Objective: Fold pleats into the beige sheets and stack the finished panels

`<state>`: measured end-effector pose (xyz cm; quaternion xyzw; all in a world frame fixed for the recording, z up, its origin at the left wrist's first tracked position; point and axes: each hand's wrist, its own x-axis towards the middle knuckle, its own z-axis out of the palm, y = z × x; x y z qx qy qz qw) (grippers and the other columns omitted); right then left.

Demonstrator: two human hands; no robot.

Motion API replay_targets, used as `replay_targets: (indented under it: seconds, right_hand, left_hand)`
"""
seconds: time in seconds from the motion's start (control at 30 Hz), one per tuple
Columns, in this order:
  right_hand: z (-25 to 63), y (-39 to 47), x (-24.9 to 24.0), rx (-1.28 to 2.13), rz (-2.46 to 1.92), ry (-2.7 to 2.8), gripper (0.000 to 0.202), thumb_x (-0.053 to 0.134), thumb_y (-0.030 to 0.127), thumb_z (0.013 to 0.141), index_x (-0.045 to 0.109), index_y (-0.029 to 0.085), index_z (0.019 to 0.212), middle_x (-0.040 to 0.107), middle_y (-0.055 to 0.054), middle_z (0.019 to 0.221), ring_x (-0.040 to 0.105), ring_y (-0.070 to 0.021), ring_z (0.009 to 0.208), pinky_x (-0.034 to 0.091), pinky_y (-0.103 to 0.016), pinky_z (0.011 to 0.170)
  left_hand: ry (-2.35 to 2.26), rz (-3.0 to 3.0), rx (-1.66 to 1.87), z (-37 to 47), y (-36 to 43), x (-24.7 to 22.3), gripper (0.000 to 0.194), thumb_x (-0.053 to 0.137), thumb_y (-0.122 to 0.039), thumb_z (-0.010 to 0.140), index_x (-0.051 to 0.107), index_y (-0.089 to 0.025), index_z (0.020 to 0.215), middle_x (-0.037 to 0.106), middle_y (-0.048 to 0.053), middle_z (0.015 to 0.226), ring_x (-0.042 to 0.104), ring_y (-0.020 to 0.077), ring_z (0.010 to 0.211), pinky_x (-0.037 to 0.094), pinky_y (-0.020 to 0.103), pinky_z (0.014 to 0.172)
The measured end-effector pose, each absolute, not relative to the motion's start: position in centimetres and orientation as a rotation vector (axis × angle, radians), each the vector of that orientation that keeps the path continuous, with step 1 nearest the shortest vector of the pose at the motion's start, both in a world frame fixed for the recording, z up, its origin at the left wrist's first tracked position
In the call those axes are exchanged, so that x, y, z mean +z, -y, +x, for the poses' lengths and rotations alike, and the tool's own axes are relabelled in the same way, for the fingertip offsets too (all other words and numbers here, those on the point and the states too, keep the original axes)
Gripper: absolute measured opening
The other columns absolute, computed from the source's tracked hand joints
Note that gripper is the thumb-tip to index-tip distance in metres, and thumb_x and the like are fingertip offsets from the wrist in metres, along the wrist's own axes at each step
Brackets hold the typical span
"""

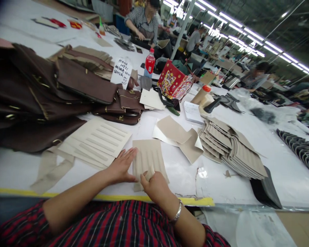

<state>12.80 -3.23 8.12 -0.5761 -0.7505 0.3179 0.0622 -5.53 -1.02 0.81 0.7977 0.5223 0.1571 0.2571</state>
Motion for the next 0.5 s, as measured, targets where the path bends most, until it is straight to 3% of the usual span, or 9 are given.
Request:
replay_targets:
  seconds: [0.07, 0.17, 0.3, 0.37, 0.5]
  right_hand:
    - [11.9, 1.8, 8.2, 1.002, -1.738, 2.097, 0.033, 0.038, 0.039, 0.085, 0.061, 0.018, 0.075, 0.061, 0.000, 0.055, 0.059, -0.0117, 0.054, 0.042, -0.020, 0.057]
    - [8.9, -2.0, 7.9, 0.862, -1.666, 2.045, 0.032, 0.037, 0.038, 0.086, 0.061, 0.018, 0.077, 0.064, -0.001, 0.062, 0.060, -0.0118, 0.059, 0.043, -0.020, 0.061]
    - [6.8, -2.3, 7.6, 0.668, -1.737, 2.170, 0.028, 0.043, 0.033, 0.083, 0.061, 0.015, 0.071, 0.064, -0.006, 0.066, 0.061, -0.0159, 0.067, 0.042, -0.023, 0.061]
    - [8.1, 0.4, 7.6, 0.817, -1.768, 2.166, 0.027, 0.043, 0.033, 0.083, 0.061, 0.015, 0.075, 0.063, -0.005, 0.062, 0.060, -0.0152, 0.063, 0.043, -0.023, 0.059]
    - [14.6, 4.9, 7.7, 1.491, -1.787, 1.853, 0.034, 0.041, 0.043, 0.084, 0.060, 0.015, 0.082, 0.057, 0.001, 0.048, 0.053, -0.0113, 0.044, 0.041, -0.022, 0.046]
  left_hand:
    - [-1.410, 2.086, 0.545, -5.7, 0.6, 0.7, 0.083, 0.054, -0.036, 0.072, 0.010, -0.008, 0.137, 0.026, 0.018, 0.141, 0.022, 0.0253, 0.131, 0.020, 0.043, 0.106]
    - [-1.480, 2.031, 0.755, -5.3, 0.1, 0.0, 0.063, 0.039, -0.013, 0.076, 0.016, -0.007, 0.135, 0.036, 0.019, 0.135, 0.034, 0.0228, 0.125, 0.030, 0.040, 0.102]
    - [-1.593, 2.084, 0.853, -4.9, 0.0, -1.1, 0.057, 0.032, -0.010, 0.079, 0.019, -0.011, 0.134, 0.042, 0.016, 0.131, 0.040, 0.0225, 0.121, 0.034, 0.043, 0.099]
    - [-1.621, 2.126, 0.814, -5.1, 0.1, -1.1, 0.056, 0.032, -0.011, 0.080, 0.019, -0.013, 0.134, 0.044, 0.015, 0.130, 0.041, 0.0221, 0.119, 0.035, 0.042, 0.098]
    - [-1.703, 2.188, 0.682, -4.1, 0.8, 0.5, 0.055, 0.033, -0.011, 0.081, 0.021, -0.008, 0.135, 0.045, 0.017, 0.129, 0.039, 0.0240, 0.121, 0.032, 0.043, 0.099]
